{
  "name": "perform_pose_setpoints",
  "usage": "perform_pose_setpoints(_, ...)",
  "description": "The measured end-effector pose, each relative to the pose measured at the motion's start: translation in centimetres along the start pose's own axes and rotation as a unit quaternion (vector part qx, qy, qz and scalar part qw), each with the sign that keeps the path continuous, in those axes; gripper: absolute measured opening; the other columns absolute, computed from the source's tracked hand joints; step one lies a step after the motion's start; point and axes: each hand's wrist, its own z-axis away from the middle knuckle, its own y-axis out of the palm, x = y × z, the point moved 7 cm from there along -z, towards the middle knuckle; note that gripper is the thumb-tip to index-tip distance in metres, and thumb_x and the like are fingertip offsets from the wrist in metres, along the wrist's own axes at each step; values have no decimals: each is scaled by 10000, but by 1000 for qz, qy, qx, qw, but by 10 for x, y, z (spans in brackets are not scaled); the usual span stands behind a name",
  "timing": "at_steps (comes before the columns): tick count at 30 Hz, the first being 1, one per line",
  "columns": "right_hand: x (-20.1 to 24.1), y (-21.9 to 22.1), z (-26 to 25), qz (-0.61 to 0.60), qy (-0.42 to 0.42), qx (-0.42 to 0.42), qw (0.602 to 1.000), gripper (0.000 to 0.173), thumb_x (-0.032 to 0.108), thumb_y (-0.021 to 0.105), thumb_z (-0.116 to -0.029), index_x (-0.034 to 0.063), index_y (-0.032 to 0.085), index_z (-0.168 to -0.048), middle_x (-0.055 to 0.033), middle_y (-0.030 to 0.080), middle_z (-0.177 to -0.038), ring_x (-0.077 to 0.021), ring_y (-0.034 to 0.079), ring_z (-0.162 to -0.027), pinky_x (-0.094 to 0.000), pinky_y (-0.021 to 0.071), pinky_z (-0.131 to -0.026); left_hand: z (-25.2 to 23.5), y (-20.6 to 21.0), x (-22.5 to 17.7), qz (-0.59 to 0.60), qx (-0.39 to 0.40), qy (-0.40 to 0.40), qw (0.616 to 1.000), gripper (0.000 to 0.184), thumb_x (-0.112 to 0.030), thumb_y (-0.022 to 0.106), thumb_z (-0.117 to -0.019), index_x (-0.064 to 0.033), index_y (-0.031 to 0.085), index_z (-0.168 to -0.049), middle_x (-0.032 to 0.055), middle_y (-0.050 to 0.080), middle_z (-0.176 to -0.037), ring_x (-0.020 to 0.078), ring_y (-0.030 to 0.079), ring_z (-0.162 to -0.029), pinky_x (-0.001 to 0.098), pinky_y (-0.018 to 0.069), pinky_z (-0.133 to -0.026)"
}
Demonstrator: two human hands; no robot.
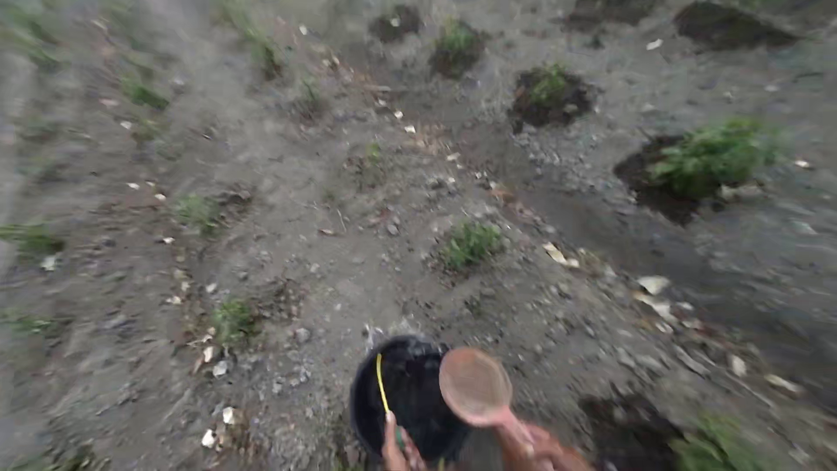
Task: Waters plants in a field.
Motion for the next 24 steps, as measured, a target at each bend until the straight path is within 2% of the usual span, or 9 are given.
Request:
perform_pose_setpoints(2, 10, -33, -22, 3, -38, -3, 999, 317, 226, 679, -791, 180, 645, -1103, 90, 554, -649, -5, 448, -452, -188, 397, -411, -19, -6, -4, 13, -37, -4, 999, 577, -533, 299, -1098, -195, 411, -644, -68, 384, -448, 67, 395, -337, 241, 401, -348)
perform_pose_setpoints(4, 42, -44, -44, -21, -50, -21, 998, 282, 161, 559, -901, 167, 569, -1183, 88, 545, -695, 20, 417, -454, -146, 360, -397, -36, -15, -4, 12, -57, -12, 998, 570, -491, 310, -1107, -207, 391, -620, -74, 369, -440, 61, 379, -335, 233, 384, -348)
perform_pose_setpoints(7, 91, -68, -99, -85, -71, -78, 991, 214, 87, 378, -1018, 151, 508, -1176, 75, 532, -695, 33, 406, -446, -118, 337, -386, -55, -20, -10, -5, -74, -10, 997, 551, -381, 366, -1111, -216, 375, -585, -79, 350, -425, 55, 350, -329, 228, 364, -350)
perform_pose_setpoints(10, 124, -101, -150, -129, -81, -119, 981, 192, 116, 334, -1072, 149, 482, -1190, 67, 519, -686, 32, 396, -432, -114, 338, -372, -55, -37, -9, -56, -142, -7, 988, 449, -291, 468, -1095, -171, 416, -666, -72, 335, -434, 70, 346, -337, 250, 381, -363)
perform_pose_setpoints(13, 157, -120, -180, -186, -69, -175, 964, 141, 135, 323, -1104, 142, 464, -1093, 64, 498, -641, 31, 394, -399, -106, 343, -351, -56, -65, -8, -115, -225, -19, 967, 332, -279, 495, -1090, -104, 473, -809, -62, 382, -479, 74, 420, -367, 257, 454, -394)
perform_pose_setpoints(16, 177, -134, -198, -189, -52, -215, 957, 111, 120, 364, -1091, 120, 464, -1044, 48, 495, -624, 24, 398, -388, -111, 341, -338, -68, -106, 0, -186, -280, -43, 941, 366, -321, 487, -1096, 34, 573, -1076, 40, 590, -688, 94, 536, -479, 272, 503, -477)
perform_pose_setpoints(19, 188, -142, -206, -149, -40, -242, 958, 70, 87, 401, -1075, 111, 466, -1064, 43, 493, -633, 19, 405, -399, -118, 346, -347, -97, -143, 11, -199, -284, -89, 934, 513, -393, 448, -1102, 54, 517, -1344, 184, 616, -1136, 187, 617, -766, 364, 539, -679)
perform_pose_setpoints(21, 191, -146, -205, -111, -28, -267, 957, 86, 58, 431, -1056, 104, 472, -1115, 32, 506, -659, 10, 411, -412, -127, 347, -353, -119, -163, 18, -188, -287, -115, 932, 552, -412, 484, -1085, 41, 490, -1399, 238, 581, -1285, 259, 626, -930, 432, 536, -774)
perform_pose_setpoints(24, 192, -151, -200, -39, -9, -296, 954, 159, 37, 460, -1042, 84, 482, -1192, 23, 500, -678, -11, 413, -426, -149, 347, -363, -141, -179, 25, -176, -294, -138, 929, 522, -384, 537, -1065, 26, 521, -1386, 226, 582, -1332, 277, 607, -1070, 463, 518, -844)
